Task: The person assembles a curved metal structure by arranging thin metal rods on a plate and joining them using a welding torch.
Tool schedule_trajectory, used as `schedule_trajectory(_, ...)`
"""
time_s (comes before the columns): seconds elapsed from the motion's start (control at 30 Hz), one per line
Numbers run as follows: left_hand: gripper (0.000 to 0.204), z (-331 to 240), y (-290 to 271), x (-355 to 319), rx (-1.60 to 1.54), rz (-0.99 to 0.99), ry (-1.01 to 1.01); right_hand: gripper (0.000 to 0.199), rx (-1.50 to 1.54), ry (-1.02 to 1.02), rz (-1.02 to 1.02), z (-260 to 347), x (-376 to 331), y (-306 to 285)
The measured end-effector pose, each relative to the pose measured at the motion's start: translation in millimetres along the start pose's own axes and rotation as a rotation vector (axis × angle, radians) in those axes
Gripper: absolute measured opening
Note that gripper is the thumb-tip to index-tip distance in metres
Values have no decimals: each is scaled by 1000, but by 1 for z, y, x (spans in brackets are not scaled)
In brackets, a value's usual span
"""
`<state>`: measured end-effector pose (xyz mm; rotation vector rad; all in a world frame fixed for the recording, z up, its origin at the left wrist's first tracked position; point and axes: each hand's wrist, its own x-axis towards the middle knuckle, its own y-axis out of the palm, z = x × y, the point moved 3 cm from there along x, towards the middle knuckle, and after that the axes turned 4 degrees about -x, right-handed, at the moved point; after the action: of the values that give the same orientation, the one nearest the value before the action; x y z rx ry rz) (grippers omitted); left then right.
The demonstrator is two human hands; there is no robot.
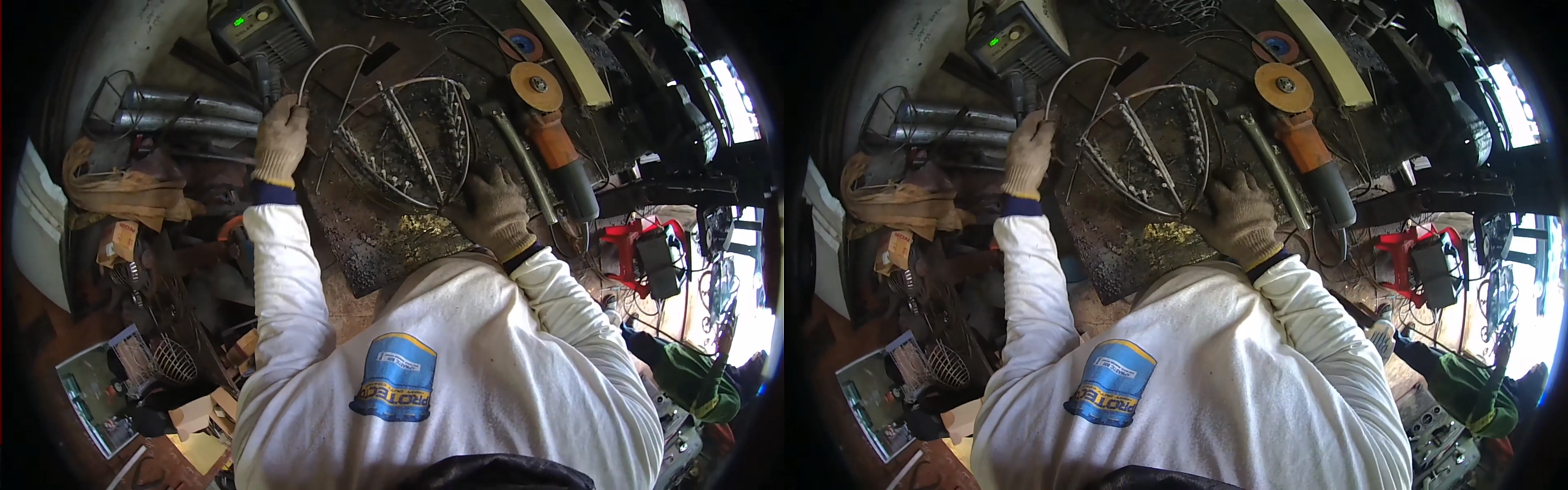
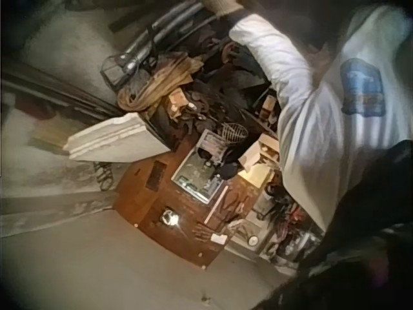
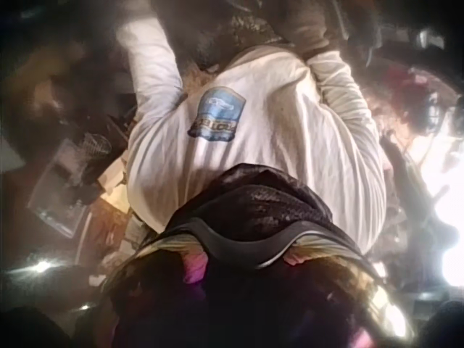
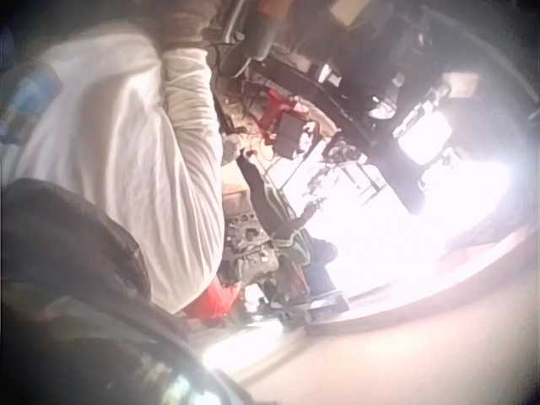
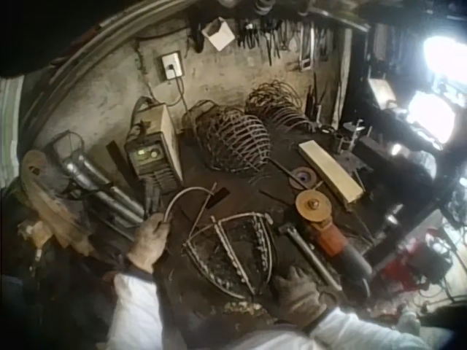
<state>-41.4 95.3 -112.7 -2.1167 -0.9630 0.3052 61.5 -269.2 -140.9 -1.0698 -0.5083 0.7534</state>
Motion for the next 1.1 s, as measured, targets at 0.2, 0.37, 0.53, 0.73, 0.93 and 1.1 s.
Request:
schedule_trajectory(0.2, 20, -45, -42, -36, -171, -61, 205, 72, 11, 1, 17, -1, 0, 2)
schedule_trajectory(0.37, 19, -63, -45, -57, -230, 149, 219, 73, 8, 2, 16, -2, 1, 2)
schedule_trajectory(0.53, 22, -62, -21, -67, -118, 131, 534, 72, 2, -5, 14, -1, 2, 1)
schedule_trajectory(0.73, 23, -59, 0, -73, -12, 11, 617, 71, 7, -6, -1, -1, 1, 1)
schedule_trajectory(0.93, 22, -67, 0, -65, 1, 10, 611, 71, 0, -6, 11, -2, 1, 2)
schedule_trajectory(1.1, 23, -59, 13, -65, 25, -28, 631, 72, 10, -10, 17, -2, 1, 3)
